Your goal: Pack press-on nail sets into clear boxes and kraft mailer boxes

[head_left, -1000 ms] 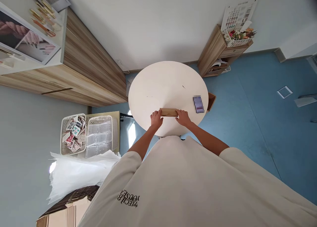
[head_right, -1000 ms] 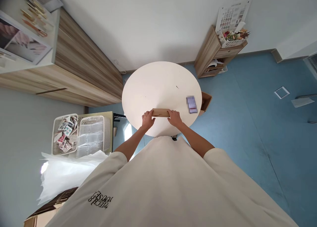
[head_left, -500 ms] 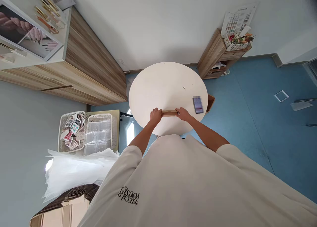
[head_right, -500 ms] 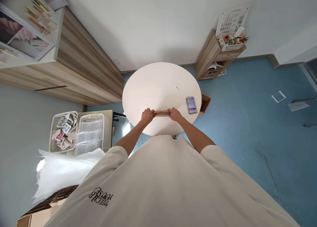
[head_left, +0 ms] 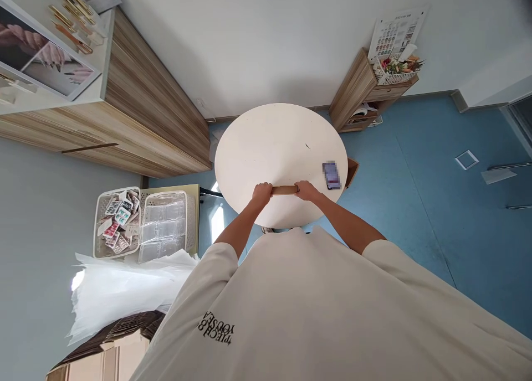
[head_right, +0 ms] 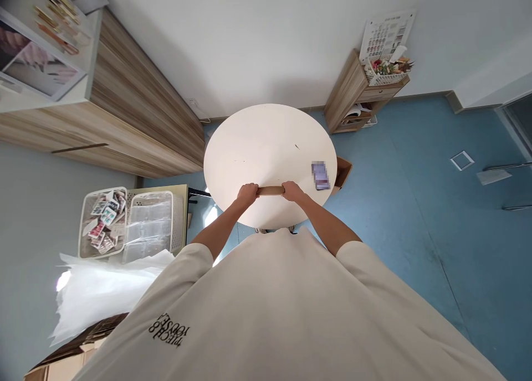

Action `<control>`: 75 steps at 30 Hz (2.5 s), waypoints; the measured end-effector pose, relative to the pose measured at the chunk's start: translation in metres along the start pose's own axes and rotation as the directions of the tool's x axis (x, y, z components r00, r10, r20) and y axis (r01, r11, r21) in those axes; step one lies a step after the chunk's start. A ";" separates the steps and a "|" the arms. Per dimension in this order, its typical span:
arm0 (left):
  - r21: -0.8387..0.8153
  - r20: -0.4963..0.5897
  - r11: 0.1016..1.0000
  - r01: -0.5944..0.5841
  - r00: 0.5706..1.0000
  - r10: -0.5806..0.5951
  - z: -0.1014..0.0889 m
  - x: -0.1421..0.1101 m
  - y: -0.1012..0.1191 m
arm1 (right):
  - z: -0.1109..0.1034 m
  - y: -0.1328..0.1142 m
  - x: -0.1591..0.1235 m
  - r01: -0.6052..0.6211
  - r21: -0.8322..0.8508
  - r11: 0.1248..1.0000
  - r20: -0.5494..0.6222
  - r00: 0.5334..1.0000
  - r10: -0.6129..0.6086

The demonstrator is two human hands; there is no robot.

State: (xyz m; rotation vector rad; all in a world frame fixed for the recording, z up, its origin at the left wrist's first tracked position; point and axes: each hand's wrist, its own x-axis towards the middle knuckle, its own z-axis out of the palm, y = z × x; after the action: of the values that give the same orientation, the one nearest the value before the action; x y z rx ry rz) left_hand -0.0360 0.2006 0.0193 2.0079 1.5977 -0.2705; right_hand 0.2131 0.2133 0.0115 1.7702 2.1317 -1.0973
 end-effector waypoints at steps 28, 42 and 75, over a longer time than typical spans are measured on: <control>-0.115 -0.131 0.988 -0.105 0.987 0.089 0.019 -0.019 -0.019 | 0.010 0.012 -0.016 0.075 -0.029 0.997 -0.085 0.993 -0.077; -0.155 -0.149 0.988 0.014 0.988 -0.038 0.048 -0.029 -0.010 | 0.041 -0.001 -0.027 -0.022 -0.132 0.991 -0.087 0.996 0.011; -0.703 -0.042 0.710 0.037 0.995 -0.093 0.078 -0.036 -0.029 | 0.092 -0.013 -0.034 -0.143 0.474 0.869 -0.168 0.954 0.249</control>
State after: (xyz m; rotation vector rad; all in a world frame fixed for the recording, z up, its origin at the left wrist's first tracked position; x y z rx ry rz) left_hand -0.0587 0.1328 -0.0366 1.3677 1.5013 0.3619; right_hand 0.1819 0.1292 -0.0301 2.3630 1.8424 -1.5002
